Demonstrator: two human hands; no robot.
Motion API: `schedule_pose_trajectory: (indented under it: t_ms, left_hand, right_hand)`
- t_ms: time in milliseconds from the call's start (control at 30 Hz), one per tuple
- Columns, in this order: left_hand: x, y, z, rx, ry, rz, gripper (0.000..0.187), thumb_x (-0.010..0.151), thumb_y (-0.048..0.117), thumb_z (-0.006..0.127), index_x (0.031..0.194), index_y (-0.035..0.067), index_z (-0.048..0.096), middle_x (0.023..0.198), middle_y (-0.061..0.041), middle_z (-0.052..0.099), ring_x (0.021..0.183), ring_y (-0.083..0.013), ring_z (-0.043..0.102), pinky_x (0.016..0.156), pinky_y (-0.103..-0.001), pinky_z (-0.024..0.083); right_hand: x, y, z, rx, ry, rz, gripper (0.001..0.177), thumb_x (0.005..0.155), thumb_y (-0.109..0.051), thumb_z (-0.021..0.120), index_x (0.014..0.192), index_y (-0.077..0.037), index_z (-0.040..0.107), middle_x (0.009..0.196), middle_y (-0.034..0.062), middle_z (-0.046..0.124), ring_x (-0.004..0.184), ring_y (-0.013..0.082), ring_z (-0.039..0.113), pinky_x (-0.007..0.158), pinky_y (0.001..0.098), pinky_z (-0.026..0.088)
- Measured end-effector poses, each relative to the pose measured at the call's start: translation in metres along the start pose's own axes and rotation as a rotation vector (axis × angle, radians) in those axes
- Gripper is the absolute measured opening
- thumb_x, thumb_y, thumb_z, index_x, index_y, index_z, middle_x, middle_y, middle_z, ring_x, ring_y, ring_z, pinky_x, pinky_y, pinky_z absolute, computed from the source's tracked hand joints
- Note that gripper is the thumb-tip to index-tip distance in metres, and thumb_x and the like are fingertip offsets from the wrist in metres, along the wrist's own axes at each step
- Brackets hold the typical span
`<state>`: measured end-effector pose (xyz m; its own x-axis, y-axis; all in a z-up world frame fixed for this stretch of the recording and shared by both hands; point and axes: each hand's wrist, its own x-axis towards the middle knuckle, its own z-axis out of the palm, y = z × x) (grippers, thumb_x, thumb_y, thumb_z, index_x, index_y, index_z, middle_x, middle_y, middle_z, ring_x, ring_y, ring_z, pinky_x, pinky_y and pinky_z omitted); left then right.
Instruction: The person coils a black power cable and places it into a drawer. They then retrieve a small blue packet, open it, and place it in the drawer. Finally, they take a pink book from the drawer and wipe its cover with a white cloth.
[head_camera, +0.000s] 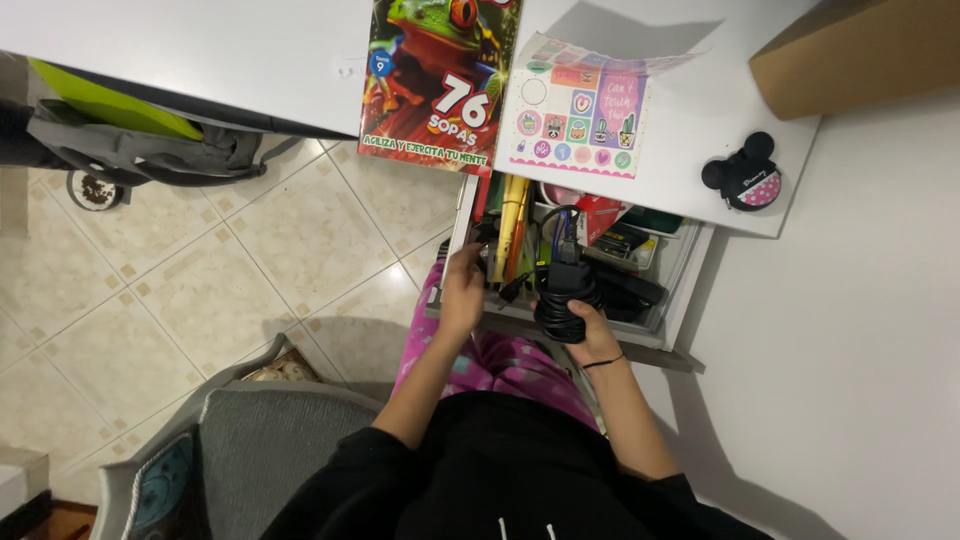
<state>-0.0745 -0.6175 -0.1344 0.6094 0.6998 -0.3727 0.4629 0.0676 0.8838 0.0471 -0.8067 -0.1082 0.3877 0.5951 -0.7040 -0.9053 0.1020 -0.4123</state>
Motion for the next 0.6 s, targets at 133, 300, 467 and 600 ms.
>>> schedule_pose_trajectory:
  t_ms: [133, 300, 467, 600]
  left_hand:
    - [-0.006, 0.013, 0.002, 0.231, -0.077, -0.05, 0.068, 0.081, -0.006, 0.048, 0.147, 0.011, 0.05, 0.136, -0.016, 0.06, 0.129, -0.0369, 0.056, 0.11, -0.048, 0.042]
    - [-0.005, 0.015, 0.037, 0.665, -0.514, 0.081, 0.099, 0.077, 0.017, 0.074, 0.159, 0.002, 0.02, 0.152, -0.022, 0.046, 0.146, -0.0436, 0.034, 0.115, -0.057, 0.033]
    - [-0.012, 0.036, 0.068, 0.768, -0.553, 0.233, 0.084, 0.083, 0.01, 0.058, 0.159, 0.001, 0.024, 0.164, -0.016, 0.029, 0.145, -0.0614, 0.011, 0.115, -0.065, 0.028]
    - [-0.002, 0.056, 0.042, 0.746, -0.486, 0.288, 0.068, 0.079, 0.0, 0.056, 0.146, 0.004, 0.05, 0.15, -0.014, 0.047, 0.14, -0.057, 0.03, 0.118, -0.055, 0.033]
  right_hand:
    - [-0.002, -0.006, 0.003, -0.018, -0.015, -0.018, 0.06, 0.088, -0.018, 0.069, 0.145, -0.014, 0.052, 0.13, 0.0106, 0.065, 0.118, 0.0271, 0.062, 0.106, 0.0513, 0.045]
    - [0.006, -0.015, 0.0, 0.052, 0.032, 0.021, 0.055, 0.086, -0.018, 0.068, 0.14, -0.014, 0.058, 0.126, 0.0112, 0.067, 0.115, 0.0292, 0.064, 0.108, 0.0504, 0.047]
    - [0.023, -0.019, -0.02, 0.055, 0.018, -0.016, 0.057, 0.086, -0.016, 0.067, 0.142, -0.017, 0.056, 0.128, 0.0123, 0.066, 0.116, 0.0296, 0.064, 0.109, 0.0516, 0.046]
    - [0.026, -0.009, -0.023, 0.067, 0.047, -0.017, 0.056, 0.084, -0.012, 0.069, 0.139, -0.017, 0.059, 0.127, 0.0125, 0.067, 0.116, 0.0313, 0.064, 0.108, 0.0529, 0.049]
